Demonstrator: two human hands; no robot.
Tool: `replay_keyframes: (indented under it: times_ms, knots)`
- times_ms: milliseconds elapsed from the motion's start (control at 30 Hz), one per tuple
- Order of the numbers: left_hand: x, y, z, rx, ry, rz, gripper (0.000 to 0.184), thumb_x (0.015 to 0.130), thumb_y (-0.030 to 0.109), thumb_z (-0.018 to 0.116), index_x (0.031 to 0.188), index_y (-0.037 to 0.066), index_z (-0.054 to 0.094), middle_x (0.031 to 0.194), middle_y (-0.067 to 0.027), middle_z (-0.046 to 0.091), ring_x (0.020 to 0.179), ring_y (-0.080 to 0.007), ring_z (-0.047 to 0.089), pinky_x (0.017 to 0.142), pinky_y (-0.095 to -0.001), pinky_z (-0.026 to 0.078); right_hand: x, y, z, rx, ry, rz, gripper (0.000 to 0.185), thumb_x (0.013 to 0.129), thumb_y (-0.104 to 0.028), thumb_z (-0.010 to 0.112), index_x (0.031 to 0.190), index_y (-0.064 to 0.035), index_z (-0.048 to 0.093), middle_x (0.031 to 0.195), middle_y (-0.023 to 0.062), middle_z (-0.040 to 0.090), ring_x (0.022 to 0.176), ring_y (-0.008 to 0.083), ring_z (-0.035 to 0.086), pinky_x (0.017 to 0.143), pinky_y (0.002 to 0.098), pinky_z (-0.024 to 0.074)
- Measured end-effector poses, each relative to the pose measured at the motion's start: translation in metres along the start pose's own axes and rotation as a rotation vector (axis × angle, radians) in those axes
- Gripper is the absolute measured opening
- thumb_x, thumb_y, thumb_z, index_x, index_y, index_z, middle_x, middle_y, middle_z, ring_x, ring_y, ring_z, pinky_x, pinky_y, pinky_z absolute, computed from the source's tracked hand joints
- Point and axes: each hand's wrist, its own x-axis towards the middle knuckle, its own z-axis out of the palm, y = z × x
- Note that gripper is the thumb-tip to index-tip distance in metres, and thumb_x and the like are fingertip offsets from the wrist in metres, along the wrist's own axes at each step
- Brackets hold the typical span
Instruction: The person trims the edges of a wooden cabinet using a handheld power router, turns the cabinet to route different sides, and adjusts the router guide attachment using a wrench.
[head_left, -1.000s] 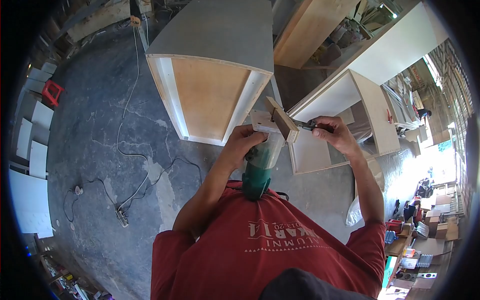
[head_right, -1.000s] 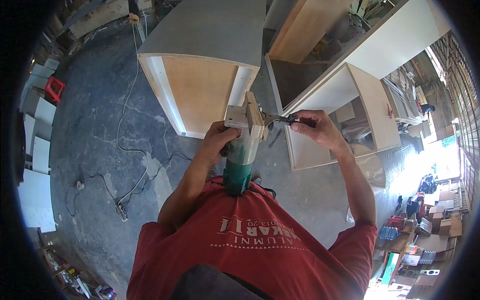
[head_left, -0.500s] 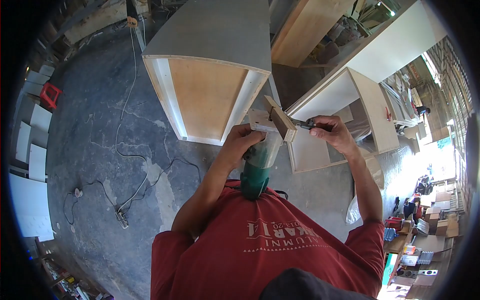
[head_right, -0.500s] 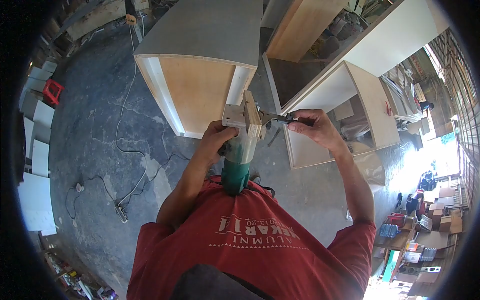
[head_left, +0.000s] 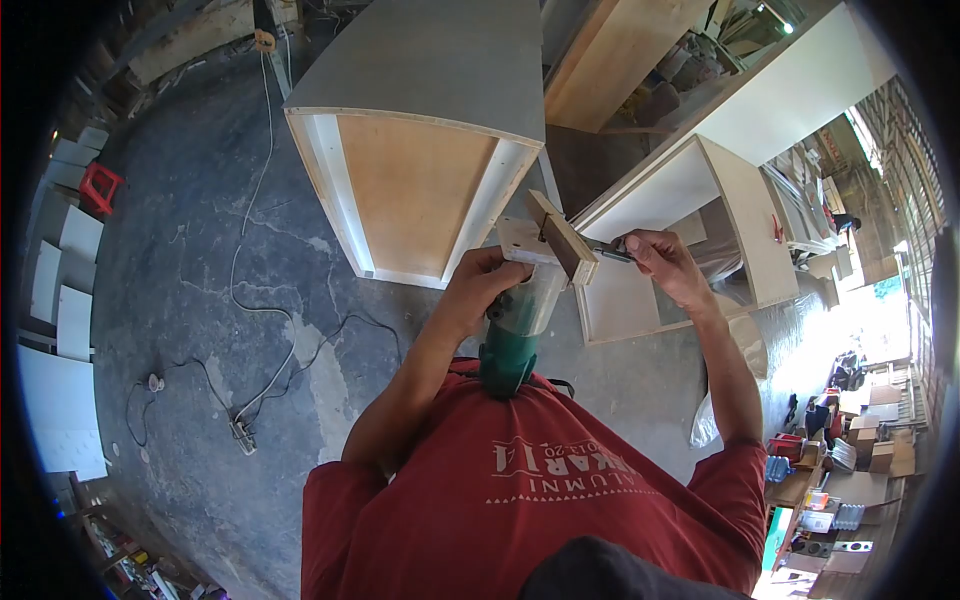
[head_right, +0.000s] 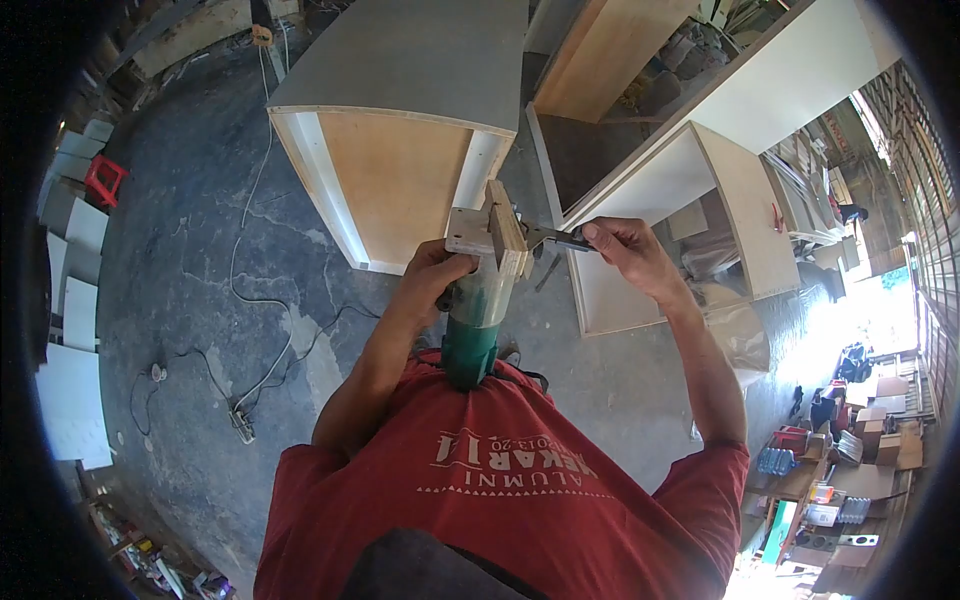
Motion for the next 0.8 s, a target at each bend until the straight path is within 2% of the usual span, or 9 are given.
replay_keyframes:
  times_ms: [133,167,233,267,333,433,667,800]
  knots:
    - [-0.001,0.003,0.001,0.008,0.021,-0.018,0.03,0.093,0.015,0.072,0.117,-0.002,0.075,0.103,-0.0069,0.076,0.09,-0.0123,0.069,0.08,-0.0296,0.054,0.0,-0.003,0.0,0.016,0.023,0.042,0.047,0.101,-0.048,0.067,0.101,-0.002,0.075,0.067,-0.0079,0.04,0.062,0.004,0.033,0.055,0.0265,0.0257]
    - [0.0,0.002,0.0,-0.008,0.014,-0.014,0.03,0.093,0.015,0.072,0.117,-0.002,0.075,0.103,-0.007,0.076,0.091,-0.0123,0.069,0.08,-0.0296,0.054,0.001,-0.001,0.002,0.016,0.023,0.043,0.047,0.101,-0.048,0.067,0.101,-0.002,0.075,0.067,-0.0079,0.04,0.062,0.004,0.033,0.055,0.0265,0.0257]
    - [0.001,0.002,-0.001,-0.025,0.007,-0.011,0.029,0.093,0.015,0.072,0.117,-0.002,0.075,0.104,-0.007,0.076,0.091,-0.0122,0.069,0.08,-0.0295,0.054,0.005,0.002,0.008,-0.152,0.084,-0.126,0.048,0.099,-0.049,0.069,0.095,-0.0017,0.076,0.065,-0.0075,0.042,0.063,0.0039,0.036,0.055,0.0272,0.0272]
    - [0.002,0.002,-0.001,-0.017,0.003,-0.005,0.03,0.093,0.015,0.072,0.117,-0.002,0.075,0.103,-0.007,0.076,0.091,-0.0121,0.069,0.08,-0.0295,0.054,0.006,-0.001,0.01,-0.152,0.083,-0.125,0.048,0.099,-0.049,0.069,0.095,-0.0017,0.076,0.065,-0.0075,0.042,0.063,0.0039,0.036,0.055,0.0272,0.0272]
    - [0.004,0.001,-0.002,-0.011,-0.001,0.001,0.03,0.093,0.016,0.072,0.117,-0.002,0.075,0.103,-0.007,0.076,0.09,-0.012,0.069,0.08,-0.0295,0.054,0.006,-0.012,0.013,-0.192,0.086,-0.013,0.046,0.097,-0.046,0.073,0.092,-0.0006,0.078,0.066,-0.0048,0.054,0.064,0.0049,0.043,0.056,0.0276,0.0311]
    - [0.007,0.001,-0.003,0.002,0.018,-0.035,0.03,0.093,0.016,0.072,0.117,-0.002,0.075,0.103,-0.0067,0.076,0.09,-0.0118,0.069,0.08,-0.0293,0.054,0.007,-0.013,0.014,-0.277,0.119,0.058,0.047,0.097,-0.046,0.073,0.087,0.0002,0.078,0.06,-0.0042,0.048,0.061,0.0053,0.039,0.054,0.0292,0.0298]
    - [0.008,0.002,-0.004,-0.016,0.014,-0.01,0.031,0.093,0.018,0.072,0.117,-0.002,0.075,0.101,-0.0062,0.075,0.089,-0.0116,0.068,0.079,-0.0293,0.054,0.015,-0.009,0.015,-0.312,0.123,0.014,0.045,0.098,-0.042,0.07,0.084,0.0002,0.076,0.059,-0.0031,0.041,0.061,0.0061,0.035,0.053,0.0315,0.0278]
    - [0.011,0.003,-0.004,-0.001,0.027,-0.009,0.03,0.093,0.018,0.072,0.116,-0.001,0.075,0.1,-0.0059,0.075,0.088,-0.0114,0.068,0.079,-0.0293,0.054,0.021,0.001,0.016,-0.303,0.138,-0.006,0.045,0.098,-0.036,0.067,0.075,0.0028,0.065,0.06,-0.0017,0.039,0.06,0.0081,0.035,0.053,0.0328,0.0285]
